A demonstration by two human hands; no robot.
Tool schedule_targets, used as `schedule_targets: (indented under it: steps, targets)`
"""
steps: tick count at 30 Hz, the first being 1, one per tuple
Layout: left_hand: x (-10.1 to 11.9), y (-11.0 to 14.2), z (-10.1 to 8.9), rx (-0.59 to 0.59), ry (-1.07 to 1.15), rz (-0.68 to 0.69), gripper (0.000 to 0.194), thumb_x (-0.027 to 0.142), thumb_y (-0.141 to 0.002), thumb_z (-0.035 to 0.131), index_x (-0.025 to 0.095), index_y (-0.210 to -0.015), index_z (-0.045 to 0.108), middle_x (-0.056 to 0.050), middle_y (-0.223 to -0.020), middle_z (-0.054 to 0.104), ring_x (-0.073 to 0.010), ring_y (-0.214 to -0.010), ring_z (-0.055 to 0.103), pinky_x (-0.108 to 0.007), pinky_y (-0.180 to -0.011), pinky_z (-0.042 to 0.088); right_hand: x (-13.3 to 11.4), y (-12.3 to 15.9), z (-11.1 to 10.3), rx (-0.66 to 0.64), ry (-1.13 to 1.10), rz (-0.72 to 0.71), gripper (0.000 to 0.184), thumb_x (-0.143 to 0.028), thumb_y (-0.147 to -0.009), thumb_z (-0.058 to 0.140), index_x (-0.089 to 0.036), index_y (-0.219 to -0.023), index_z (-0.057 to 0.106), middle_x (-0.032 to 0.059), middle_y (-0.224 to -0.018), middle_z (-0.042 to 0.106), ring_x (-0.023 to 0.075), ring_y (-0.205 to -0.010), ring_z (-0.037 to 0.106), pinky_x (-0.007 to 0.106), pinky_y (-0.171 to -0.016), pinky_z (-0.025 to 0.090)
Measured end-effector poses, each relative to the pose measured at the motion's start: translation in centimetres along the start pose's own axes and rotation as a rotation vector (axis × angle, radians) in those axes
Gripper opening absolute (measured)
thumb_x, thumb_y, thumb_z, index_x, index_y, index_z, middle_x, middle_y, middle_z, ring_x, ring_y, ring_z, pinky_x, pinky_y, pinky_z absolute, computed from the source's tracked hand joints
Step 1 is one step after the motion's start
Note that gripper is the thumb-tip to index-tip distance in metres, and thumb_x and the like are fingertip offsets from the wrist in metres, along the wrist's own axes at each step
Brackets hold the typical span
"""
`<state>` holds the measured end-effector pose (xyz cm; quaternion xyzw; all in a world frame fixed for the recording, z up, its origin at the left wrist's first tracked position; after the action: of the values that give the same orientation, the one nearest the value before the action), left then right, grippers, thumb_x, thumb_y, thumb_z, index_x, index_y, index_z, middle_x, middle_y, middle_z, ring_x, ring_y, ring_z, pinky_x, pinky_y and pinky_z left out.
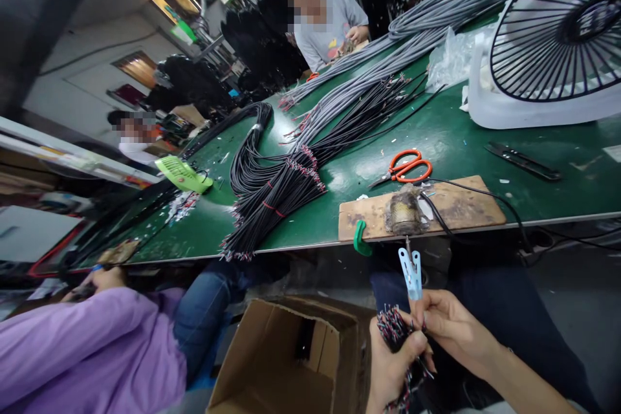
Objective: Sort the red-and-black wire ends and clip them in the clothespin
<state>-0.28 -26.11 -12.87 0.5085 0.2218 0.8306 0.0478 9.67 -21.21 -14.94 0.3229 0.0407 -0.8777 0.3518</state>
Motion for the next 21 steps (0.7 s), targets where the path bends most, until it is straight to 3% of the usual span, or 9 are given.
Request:
schedule_targets:
  steps: [3, 6, 10, 13, 18, 21]
  targets:
    - [0.6, -0.3, 0.0, -0.020, -0.014, -0.007, 0.046, 0.044, -0.064, 0.091, 0.016, -0.077, 0.057, 0.004, -0.046, 0.064, -0.0057, -0.035, 0.054, -0.014, -0.041, 0.041, -1.0, 0.3, -0.2, 0.011, 0.102, -0.041, 0.031, -0.043, -0.082, 0.077, -0.016, -0.073, 0.063, -0.0021, -0.067, 0.054, 0.0122, -0.055, 0.058, 0.025, -0.051, 0.053]
    - [0.9, -0.4, 0.0, -0.054, 0.002, -0.030, 0.045, 0.047, -0.067, 0.088, 0.016, -0.077, 0.057, 0.005, -0.042, 0.060, -0.0050, -0.033, 0.050, -0.013, -0.039, 0.038, -2.5, 0.7, -0.6, 0.055, 0.318, -0.158, 0.024, -0.038, -0.088, 0.072, -0.016, -0.077, 0.071, 0.0018, -0.074, 0.062, 0.0145, -0.071, 0.061, 0.026, -0.069, 0.051]
    - [0.8, -0.5, 0.0, -0.052, 0.006, -0.042, 0.046, 0.049, -0.066, 0.089, 0.016, -0.074, 0.057, 0.006, -0.042, 0.059, -0.0041, -0.032, 0.049, -0.012, -0.037, 0.036, -4.0, 0.8, -0.5, 0.011, 0.559, -0.343, 0.020, -0.039, -0.086, 0.074, -0.019, -0.088, 0.077, 0.0063, -0.084, 0.068, 0.0196, -0.081, 0.060, 0.032, -0.076, 0.048]
    - [0.7, -0.6, 0.2, -0.056, -0.010, -0.029, 0.046, 0.048, -0.067, 0.088, 0.016, -0.073, 0.056, 0.006, -0.041, 0.058, -0.0032, -0.032, 0.048, -0.011, -0.037, 0.035, -4.1, 0.6, -0.2, 0.051, 0.614, -0.438, 0.020, -0.037, -0.084, 0.077, -0.020, -0.075, 0.076, 0.0040, -0.072, 0.065, 0.0182, -0.074, 0.058, 0.032, -0.074, 0.047]
    - [1.0, -0.6, 0.9, -0.100, 0.008, 0.014, 0.046, 0.047, -0.065, 0.089, 0.017, -0.075, 0.056, 0.004, -0.044, 0.063, -0.0061, -0.033, 0.054, -0.014, -0.040, 0.041, -2.8, 0.7, 0.2, 0.142, 0.376, -0.402, 0.030, -0.044, -0.084, 0.074, -0.019, -0.068, 0.069, 0.0020, -0.070, 0.057, 0.0151, -0.057, 0.054, 0.027, -0.049, 0.044]
    - [1.2, -0.5, 1.1, -0.078, -0.016, 0.006, 0.043, 0.046, -0.068, 0.088, 0.016, -0.072, 0.057, 0.001, -0.046, 0.066, -0.0068, -0.035, 0.055, -0.016, -0.043, 0.044, -2.7, 1.2, 0.3, 0.226, 0.498, -0.551, 0.021, -0.035, -0.088, 0.071, -0.020, -0.072, 0.070, 0.0035, -0.071, 0.057, 0.0184, -0.066, 0.055, 0.030, -0.059, 0.047]
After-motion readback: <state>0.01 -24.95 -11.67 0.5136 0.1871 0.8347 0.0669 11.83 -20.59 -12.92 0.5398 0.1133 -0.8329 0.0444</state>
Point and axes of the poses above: each hand's wrist, its own y-axis away from the middle knuckle, its own z-axis out of the palm, x = y × z, the point moved 3 cm from there along -y, towards the middle knuckle
